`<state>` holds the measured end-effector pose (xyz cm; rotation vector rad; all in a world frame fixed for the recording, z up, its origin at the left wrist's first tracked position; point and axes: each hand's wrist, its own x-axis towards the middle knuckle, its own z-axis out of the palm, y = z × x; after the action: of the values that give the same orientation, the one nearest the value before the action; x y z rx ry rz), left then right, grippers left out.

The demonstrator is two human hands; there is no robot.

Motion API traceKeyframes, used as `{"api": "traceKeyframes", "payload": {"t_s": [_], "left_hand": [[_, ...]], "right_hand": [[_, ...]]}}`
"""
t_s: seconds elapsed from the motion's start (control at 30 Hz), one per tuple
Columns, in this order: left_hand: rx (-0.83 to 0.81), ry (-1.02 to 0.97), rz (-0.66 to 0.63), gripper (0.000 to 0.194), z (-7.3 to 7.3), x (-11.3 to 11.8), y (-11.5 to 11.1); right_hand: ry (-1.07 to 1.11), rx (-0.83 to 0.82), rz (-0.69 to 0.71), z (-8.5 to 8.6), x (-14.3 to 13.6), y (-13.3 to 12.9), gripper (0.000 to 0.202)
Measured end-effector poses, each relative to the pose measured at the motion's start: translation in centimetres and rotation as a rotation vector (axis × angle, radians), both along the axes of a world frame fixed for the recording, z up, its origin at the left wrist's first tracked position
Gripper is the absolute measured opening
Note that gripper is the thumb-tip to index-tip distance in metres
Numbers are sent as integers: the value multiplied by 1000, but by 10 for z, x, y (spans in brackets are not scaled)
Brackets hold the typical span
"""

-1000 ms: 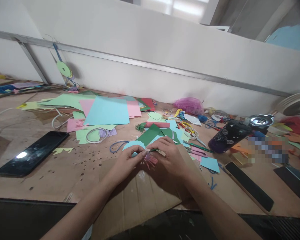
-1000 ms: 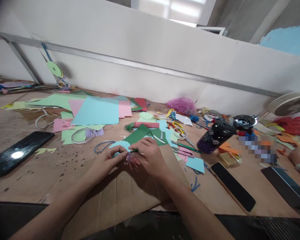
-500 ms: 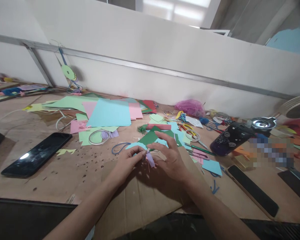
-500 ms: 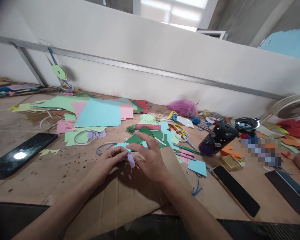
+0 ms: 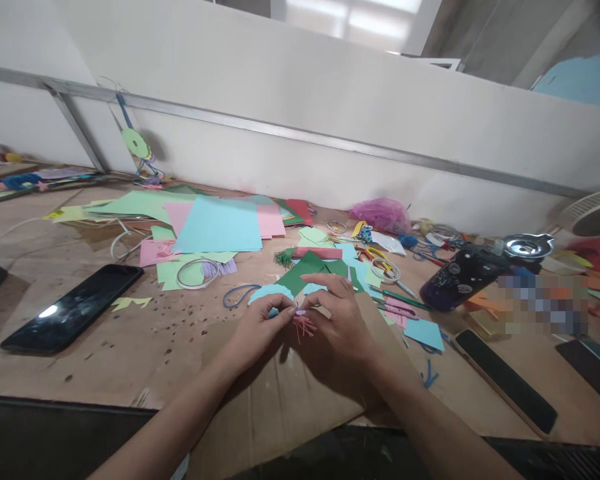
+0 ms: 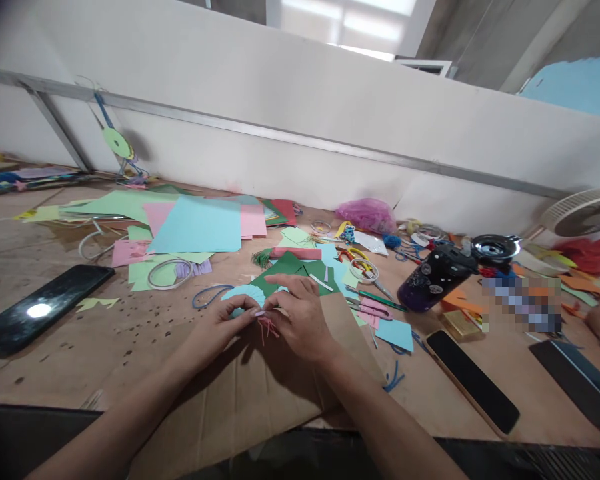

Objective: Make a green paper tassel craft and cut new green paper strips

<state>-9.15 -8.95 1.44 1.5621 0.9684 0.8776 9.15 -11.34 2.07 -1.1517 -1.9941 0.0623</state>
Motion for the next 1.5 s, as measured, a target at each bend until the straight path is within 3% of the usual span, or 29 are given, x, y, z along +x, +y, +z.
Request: {"api": "traceKeyframes", "payload": {"t_s": [0.23,0.57,0.8,0.87,1.0,1.07,1.17,1.5], "left_hand": [[317,191,-11,25,-1,0,4],[409,274,-26,19,-8,-3,1],[350,212,-39,20,-2,-1,2],[269,154,-29,20,0,-1,2],[70,40,-39,21,2,-1,0],[14,13,-28,22,2,-2,-1],[-5,-4,-4,21,2,-3,-1],[-18,-11,-63,23,4,-5,-1]], "right_hand": [[60,-142,27,0,-2,1,7],[82,-187,21,2,0,1,11],[107,-195,32,2,-2,0,8],[109,-197,6,1,-2,0,3],[170,-152,-59,-1,0,-1,17],[184,-106,-38,-2,1,-1,15],[143,-51,37,0,2,-2,4],[22,-48,98,6,3,2,6]]}}
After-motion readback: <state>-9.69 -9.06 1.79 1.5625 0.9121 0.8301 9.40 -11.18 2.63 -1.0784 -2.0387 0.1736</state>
